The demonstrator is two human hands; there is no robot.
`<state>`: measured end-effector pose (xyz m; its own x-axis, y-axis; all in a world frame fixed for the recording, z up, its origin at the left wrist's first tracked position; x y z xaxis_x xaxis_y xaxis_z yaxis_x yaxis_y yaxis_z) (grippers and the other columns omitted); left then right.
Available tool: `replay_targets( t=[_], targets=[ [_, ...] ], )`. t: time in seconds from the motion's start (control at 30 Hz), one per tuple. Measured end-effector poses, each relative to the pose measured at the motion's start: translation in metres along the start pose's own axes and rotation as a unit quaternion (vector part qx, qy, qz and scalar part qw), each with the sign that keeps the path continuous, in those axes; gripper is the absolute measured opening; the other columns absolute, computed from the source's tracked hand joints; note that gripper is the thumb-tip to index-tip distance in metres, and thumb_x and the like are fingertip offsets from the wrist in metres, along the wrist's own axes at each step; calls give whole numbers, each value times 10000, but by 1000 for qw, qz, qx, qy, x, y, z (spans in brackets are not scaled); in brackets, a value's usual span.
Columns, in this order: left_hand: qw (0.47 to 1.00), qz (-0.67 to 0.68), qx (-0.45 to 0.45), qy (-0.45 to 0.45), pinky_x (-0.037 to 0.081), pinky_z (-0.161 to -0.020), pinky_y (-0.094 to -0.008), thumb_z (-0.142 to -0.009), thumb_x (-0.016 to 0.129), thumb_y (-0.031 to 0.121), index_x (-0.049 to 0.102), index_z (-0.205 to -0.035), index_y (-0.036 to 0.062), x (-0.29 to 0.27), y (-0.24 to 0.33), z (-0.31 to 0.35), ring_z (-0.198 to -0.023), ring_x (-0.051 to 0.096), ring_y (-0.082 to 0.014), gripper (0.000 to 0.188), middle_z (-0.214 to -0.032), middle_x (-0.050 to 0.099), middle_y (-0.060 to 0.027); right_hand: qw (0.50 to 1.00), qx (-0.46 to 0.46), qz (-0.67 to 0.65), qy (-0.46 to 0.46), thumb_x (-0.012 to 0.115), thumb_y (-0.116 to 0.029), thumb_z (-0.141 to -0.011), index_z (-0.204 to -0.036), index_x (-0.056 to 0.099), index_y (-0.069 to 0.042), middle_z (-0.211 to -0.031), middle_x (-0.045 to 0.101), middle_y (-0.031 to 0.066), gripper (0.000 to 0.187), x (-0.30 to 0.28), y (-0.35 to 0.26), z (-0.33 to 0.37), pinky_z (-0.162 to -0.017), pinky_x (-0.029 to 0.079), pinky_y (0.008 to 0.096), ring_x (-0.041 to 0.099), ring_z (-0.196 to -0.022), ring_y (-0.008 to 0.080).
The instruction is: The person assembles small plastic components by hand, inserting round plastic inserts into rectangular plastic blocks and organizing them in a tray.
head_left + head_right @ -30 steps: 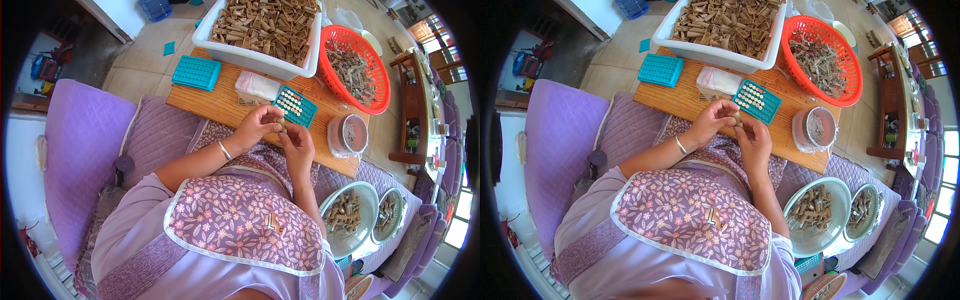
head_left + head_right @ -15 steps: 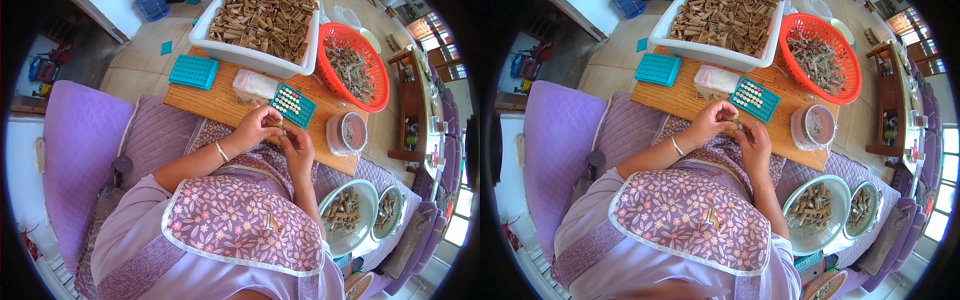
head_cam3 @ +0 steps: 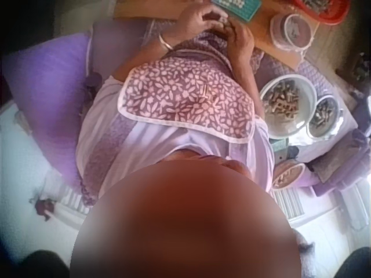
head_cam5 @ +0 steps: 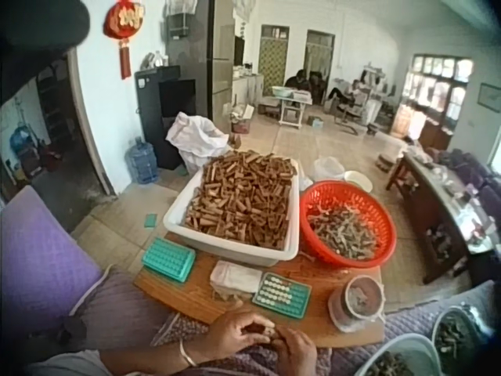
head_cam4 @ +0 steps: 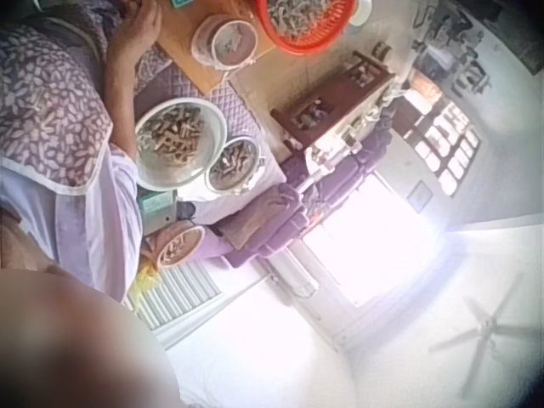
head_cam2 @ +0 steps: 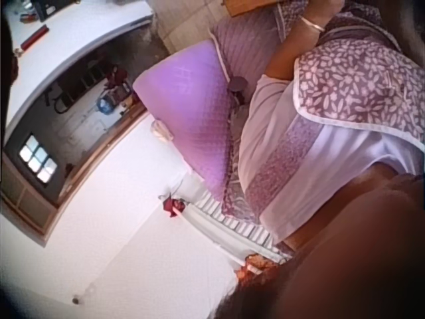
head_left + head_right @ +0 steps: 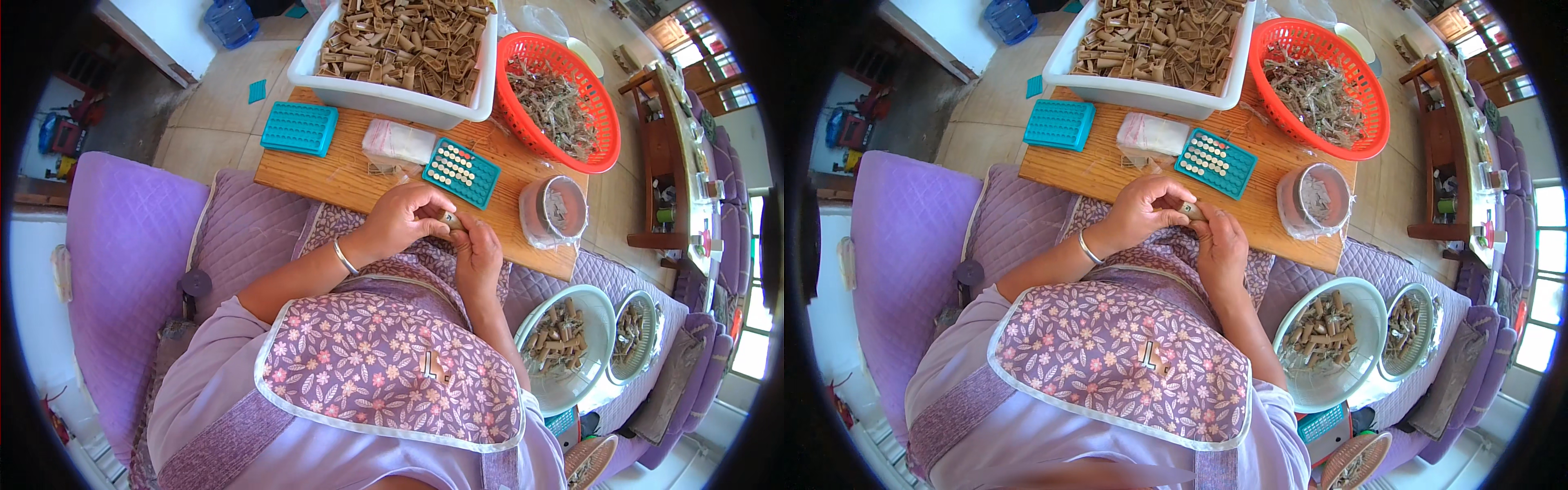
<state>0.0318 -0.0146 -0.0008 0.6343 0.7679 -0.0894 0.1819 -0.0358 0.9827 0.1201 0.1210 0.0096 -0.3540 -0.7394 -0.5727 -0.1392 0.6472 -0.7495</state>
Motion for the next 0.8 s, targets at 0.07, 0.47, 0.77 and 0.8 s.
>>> replay_targets(
  t=[0.07,0.47,0.77,0.8],
  targets=[
    [1000,-10,-11,3,514,-741,-259,-796,737,85,642,-999,31,3,0,2,-817,614,-96,231,-895,635,-25,998,-34,43,36,639,-33,-819,-1072,610,-14,-925,652,170,255,-2,0,1,-734,499,401,624,-859,340],
    [857,487,-167,26,491,-890,-302,-931,576,101,582,-1191,80,14,-25,0,-1015,597,-167,261,-1093,611,-51,923,-320,-208,-41,782,-231,-744,-939,640,-43,-840,652,86,306,-141,-157,-25,-746,480,378,614,-773,272],
    [813,555,-176,-2,503,-894,-322,-936,558,88,575,-1199,63,16,-32,15,-1055,586,-183,265,-1144,600,-86,731,-345,-586,-53,633,-121,-882,-813,663,-84,-837,670,63,85,-140,-176,-14,-621,456,286,579,-772,188],
    [811,554,-187,-6,502,-888,-329,-928,567,90,572,-1198,64,19,-31,16,-1053,585,-203,271,-1153,584,-97,741,-336,-580,-30,627,-113,-874,-787,623,-59,-764,658,73,102,-137,-171,-12,-551,466,292,619,-731,199]
  ],
)
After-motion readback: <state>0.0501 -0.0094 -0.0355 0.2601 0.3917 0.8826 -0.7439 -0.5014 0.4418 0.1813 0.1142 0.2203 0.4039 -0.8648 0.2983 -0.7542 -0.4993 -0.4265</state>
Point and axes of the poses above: each hand's wrist, its own z-axis away from the middle knuckle, its own x-axis out of the palm, y = z × x, the point moved 4 cm from there along -z, towards the middle knuckle
